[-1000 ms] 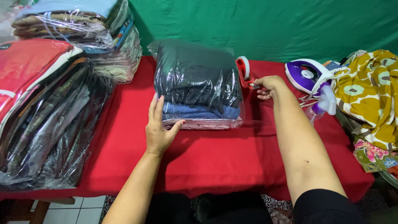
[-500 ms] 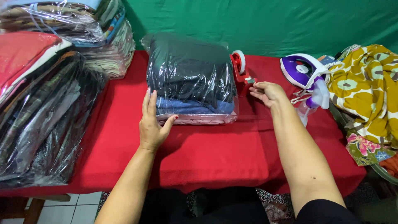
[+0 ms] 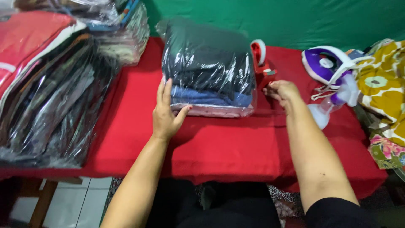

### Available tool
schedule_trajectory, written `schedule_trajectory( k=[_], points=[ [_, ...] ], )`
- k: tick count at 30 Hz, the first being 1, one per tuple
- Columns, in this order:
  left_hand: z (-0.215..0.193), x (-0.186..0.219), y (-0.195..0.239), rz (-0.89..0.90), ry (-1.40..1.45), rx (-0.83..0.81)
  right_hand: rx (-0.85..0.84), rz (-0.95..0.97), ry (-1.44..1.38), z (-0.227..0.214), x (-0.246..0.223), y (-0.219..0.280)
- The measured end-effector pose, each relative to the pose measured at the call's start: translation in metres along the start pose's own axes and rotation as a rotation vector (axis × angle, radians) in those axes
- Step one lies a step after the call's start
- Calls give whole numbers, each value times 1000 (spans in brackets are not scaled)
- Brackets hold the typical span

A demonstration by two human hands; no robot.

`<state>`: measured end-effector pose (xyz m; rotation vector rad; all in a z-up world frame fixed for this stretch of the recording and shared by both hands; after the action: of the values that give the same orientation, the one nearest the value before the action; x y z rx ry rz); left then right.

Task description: Sealing a plastic bag containing folded clothes using tape and a ruler.

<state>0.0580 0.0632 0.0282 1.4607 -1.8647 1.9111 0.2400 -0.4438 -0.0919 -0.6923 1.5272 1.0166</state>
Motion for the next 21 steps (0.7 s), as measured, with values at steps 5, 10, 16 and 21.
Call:
schedule_trajectory(
  k=[5, 10, 16, 21],
  points=[
    [-3, 2, 2, 58, 5, 34, -9, -434, 489, 24, -96, 115],
    [-4, 3, 1, 73, -7, 44, -173, -962, 852, 98, -173, 285],
    [-8, 3, 2, 84, 25, 71, -621, -1197, 1031, 190, -137, 380],
    [-6, -3, 4, 100, 28, 78, -608, -1349, 1179, 230, -99, 378]
  ],
)
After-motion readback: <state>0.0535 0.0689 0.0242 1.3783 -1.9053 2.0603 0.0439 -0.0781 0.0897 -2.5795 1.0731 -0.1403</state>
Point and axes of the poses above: each hand's wrist, its own y-axis away from the middle knuckle, its own z-axis out of the palm, x = y × z, the point moved 8 cm from there along -y, towards the middle knuckle, and after that the axes turned 14 degrees about x, right-handed, at the moved point
